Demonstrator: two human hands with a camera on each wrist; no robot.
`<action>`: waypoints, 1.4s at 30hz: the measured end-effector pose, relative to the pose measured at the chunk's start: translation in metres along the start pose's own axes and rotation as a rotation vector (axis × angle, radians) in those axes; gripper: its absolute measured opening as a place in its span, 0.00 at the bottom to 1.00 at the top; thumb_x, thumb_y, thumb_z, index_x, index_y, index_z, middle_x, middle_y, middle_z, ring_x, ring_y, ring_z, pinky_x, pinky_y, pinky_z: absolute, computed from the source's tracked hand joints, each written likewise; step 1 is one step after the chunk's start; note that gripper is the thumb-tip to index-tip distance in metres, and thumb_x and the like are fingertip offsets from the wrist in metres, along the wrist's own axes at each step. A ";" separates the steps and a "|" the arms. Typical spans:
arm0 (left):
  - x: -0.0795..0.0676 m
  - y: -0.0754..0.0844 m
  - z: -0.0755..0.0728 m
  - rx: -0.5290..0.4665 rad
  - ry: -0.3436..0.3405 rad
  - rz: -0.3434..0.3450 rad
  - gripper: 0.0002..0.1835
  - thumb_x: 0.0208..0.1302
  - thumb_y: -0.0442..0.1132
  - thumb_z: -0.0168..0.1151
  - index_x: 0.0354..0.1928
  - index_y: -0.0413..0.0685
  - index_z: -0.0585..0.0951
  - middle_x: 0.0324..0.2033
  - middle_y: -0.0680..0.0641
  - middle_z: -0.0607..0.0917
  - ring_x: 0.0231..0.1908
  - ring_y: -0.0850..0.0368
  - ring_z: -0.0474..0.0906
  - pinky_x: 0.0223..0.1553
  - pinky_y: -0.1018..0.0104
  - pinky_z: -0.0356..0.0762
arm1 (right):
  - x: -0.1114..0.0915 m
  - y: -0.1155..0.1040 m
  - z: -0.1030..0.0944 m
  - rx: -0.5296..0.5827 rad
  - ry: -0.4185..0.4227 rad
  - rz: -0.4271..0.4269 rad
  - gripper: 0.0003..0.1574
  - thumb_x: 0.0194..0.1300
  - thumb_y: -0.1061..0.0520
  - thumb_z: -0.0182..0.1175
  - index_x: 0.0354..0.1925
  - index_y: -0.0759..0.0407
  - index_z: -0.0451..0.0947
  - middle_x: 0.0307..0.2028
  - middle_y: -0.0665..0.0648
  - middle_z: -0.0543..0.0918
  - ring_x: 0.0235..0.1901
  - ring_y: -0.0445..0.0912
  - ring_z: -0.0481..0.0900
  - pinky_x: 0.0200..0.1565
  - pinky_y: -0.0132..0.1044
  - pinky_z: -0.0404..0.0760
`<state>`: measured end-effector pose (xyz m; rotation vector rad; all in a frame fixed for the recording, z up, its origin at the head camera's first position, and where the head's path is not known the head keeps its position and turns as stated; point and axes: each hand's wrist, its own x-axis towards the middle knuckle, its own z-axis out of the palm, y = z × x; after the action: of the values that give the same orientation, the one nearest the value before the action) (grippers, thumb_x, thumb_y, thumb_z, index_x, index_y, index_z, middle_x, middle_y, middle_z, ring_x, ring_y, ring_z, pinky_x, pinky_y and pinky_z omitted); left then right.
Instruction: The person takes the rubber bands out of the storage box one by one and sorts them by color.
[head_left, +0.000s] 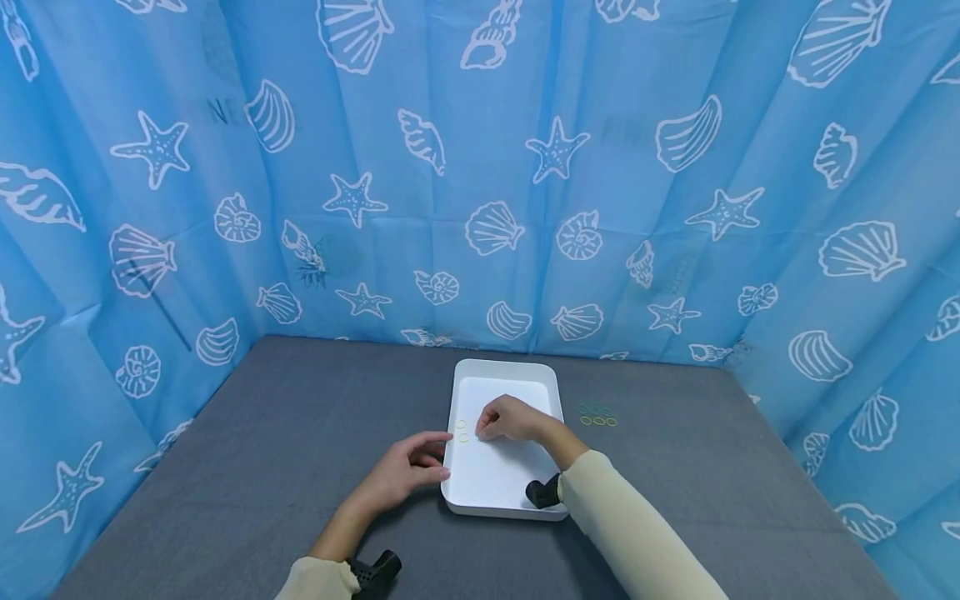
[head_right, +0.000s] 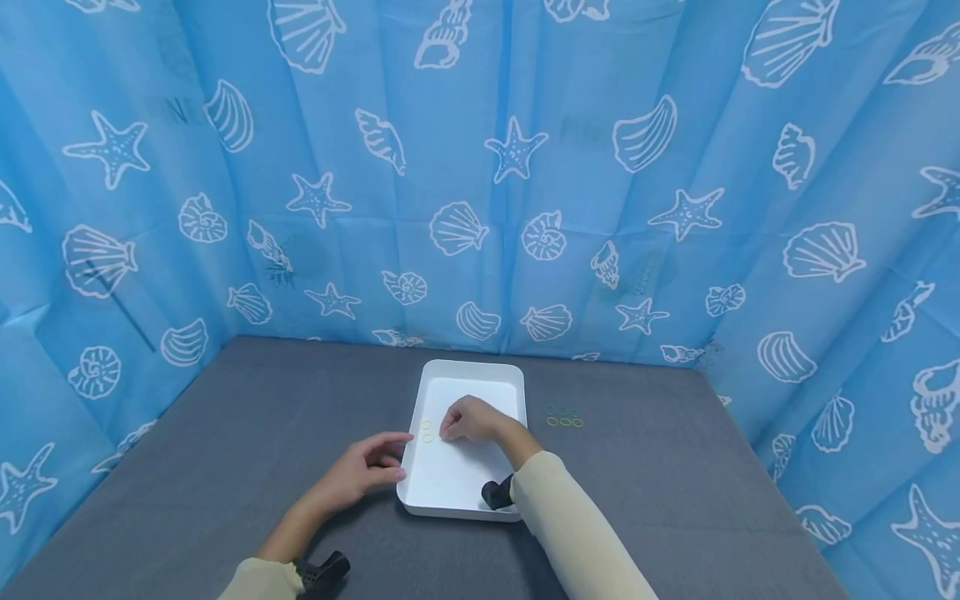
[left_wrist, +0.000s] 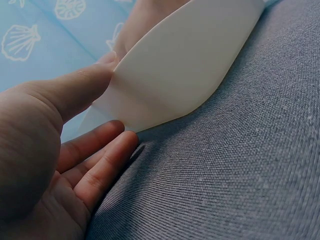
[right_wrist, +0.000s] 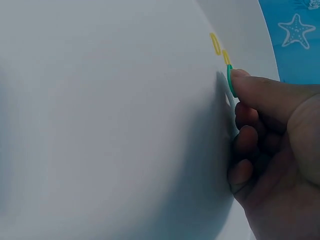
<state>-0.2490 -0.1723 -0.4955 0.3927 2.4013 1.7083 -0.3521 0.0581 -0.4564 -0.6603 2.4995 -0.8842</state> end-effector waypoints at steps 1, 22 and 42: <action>0.000 0.000 0.000 -0.003 0.000 0.000 0.28 0.61 0.41 0.69 0.64 0.49 0.75 0.50 0.45 0.81 0.43 0.54 0.78 0.44 0.58 0.75 | -0.001 0.000 -0.001 0.005 0.004 -0.002 0.04 0.64 0.61 0.65 0.30 0.56 0.83 0.26 0.50 0.79 0.29 0.44 0.73 0.36 0.35 0.71; 0.000 0.000 0.000 -0.019 -0.008 -0.001 0.28 0.61 0.42 0.69 0.63 0.50 0.75 0.51 0.44 0.80 0.43 0.53 0.78 0.43 0.59 0.76 | -0.021 0.003 -0.032 0.068 0.128 -0.017 0.04 0.67 0.64 0.61 0.33 0.62 0.81 0.28 0.51 0.78 0.31 0.44 0.72 0.37 0.37 0.72; -0.001 0.000 0.003 -0.022 -0.004 0.007 0.29 0.61 0.41 0.69 0.65 0.48 0.74 0.52 0.43 0.80 0.42 0.53 0.78 0.41 0.59 0.76 | -0.057 0.042 -0.067 0.000 0.325 -0.073 0.05 0.68 0.64 0.59 0.35 0.64 0.80 0.29 0.53 0.78 0.29 0.45 0.71 0.35 0.39 0.73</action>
<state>-0.2470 -0.1705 -0.4965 0.4007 2.3790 1.7341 -0.3533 0.1499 -0.4234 -0.6562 2.7745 -1.0944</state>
